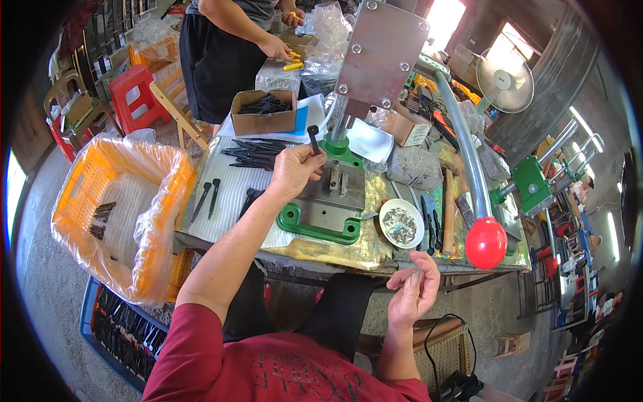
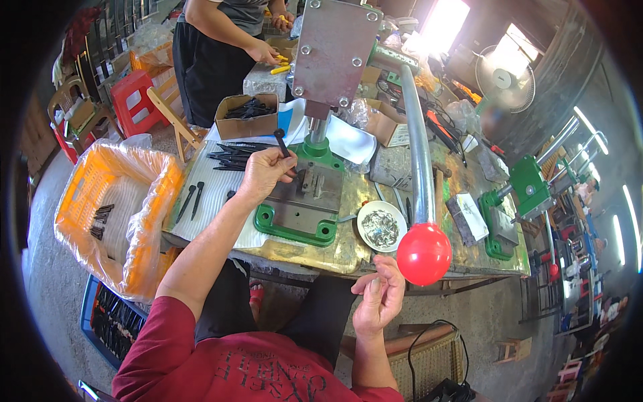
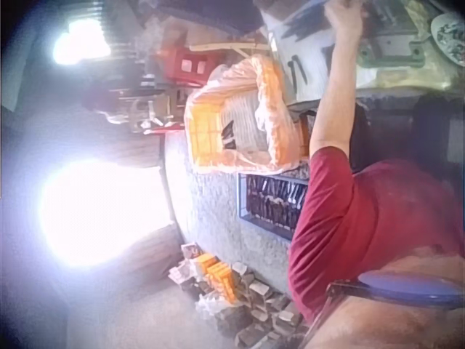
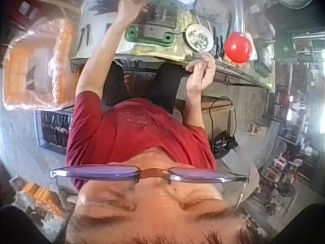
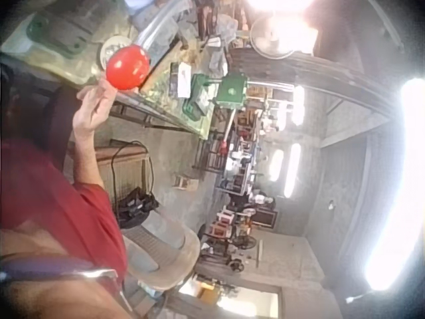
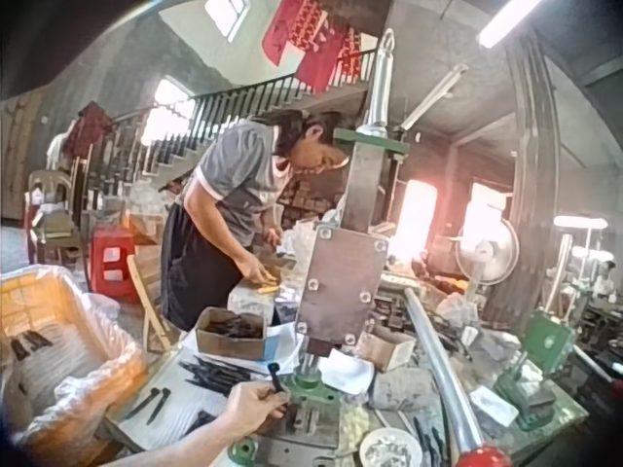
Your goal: The person assembles hair clips by inserting small metal pins from a dish into the plastic clip components by hand and fastening them using a manual press machine.
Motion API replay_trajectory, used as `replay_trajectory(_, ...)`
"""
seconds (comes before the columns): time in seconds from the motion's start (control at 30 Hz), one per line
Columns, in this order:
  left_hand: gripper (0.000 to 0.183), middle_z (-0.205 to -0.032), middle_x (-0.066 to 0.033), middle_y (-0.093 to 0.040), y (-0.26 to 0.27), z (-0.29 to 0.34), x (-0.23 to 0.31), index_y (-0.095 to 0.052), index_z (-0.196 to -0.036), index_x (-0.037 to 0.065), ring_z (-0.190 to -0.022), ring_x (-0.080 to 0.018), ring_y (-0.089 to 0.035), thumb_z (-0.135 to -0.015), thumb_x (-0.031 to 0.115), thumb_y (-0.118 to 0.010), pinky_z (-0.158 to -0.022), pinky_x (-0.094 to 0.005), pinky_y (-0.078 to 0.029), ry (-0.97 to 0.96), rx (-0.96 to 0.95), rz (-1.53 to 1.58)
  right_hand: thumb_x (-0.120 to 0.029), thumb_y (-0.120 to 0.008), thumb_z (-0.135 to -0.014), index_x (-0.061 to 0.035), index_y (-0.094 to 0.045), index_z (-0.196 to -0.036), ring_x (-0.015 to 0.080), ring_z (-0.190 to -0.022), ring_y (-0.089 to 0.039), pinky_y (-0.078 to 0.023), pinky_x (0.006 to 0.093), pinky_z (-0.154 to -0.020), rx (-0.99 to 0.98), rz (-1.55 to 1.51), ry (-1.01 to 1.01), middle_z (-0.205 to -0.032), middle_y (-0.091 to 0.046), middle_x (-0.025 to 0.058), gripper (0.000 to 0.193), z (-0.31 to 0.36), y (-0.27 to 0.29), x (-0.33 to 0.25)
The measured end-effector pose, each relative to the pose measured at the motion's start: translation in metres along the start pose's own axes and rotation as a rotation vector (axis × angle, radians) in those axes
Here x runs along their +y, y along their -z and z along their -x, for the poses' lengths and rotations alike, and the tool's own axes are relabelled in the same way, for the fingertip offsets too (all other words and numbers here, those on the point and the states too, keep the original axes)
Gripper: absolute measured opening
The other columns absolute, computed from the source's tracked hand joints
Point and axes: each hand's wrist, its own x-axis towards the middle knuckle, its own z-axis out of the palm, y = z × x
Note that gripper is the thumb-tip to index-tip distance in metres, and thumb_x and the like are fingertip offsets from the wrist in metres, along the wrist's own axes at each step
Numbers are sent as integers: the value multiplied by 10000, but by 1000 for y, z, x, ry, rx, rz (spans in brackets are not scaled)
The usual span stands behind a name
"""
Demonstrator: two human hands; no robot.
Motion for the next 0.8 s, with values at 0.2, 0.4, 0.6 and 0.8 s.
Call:
replay_trajectory(0.2, 123, -701, -24, -566, -7, -7, -4, -582, -842, -5, -609, -71, -519, -765, 88, -561, -489, -197, -465, -38, -4, -188, -100, -410, -822, 6, -443, -978, 96, -463, -451, -366, 179, -391, 19, 2, -44, -1022, -452, 170, 191, 4, 3, 4)
replay_trajectory(0.4, 118, -707, -23, -575, -10, -7, -3, -591, -840, 3, -621, -67, -522, -762, 85, -559, -494, -205, -477, -28, 7, -235, -102, -414, -816, 8, -447, -971, 92, -463, -451, -363, 176, -388, 16, 0, -74, -1023, -453, 164, 192, 6, 5, 7)
replay_trajectory(0.6, 117, -701, -26, -583, -11, -6, 0, -595, -832, 2, -615, -67, -531, -760, 88, -561, -492, -206, -477, -44, 25, -252, -97, -408, -814, 11, -445, -974, 91, -455, -451, -363, 177, -388, 14, 7, -82, -1021, -454, 165, 196, 7, 6, 8)
replay_trajectory(0.8, 120, -700, -24, -583, -11, -7, -2, -597, -838, 3, -608, -70, -533, -762, 88, -559, -491, -204, -475, -30, 35, -277, -110, -414, -818, 12, -444, -972, 91, -455, -453, -363, 177, -388, 19, -1, -91, -1021, -456, 166, 198, 8, 8, 8)
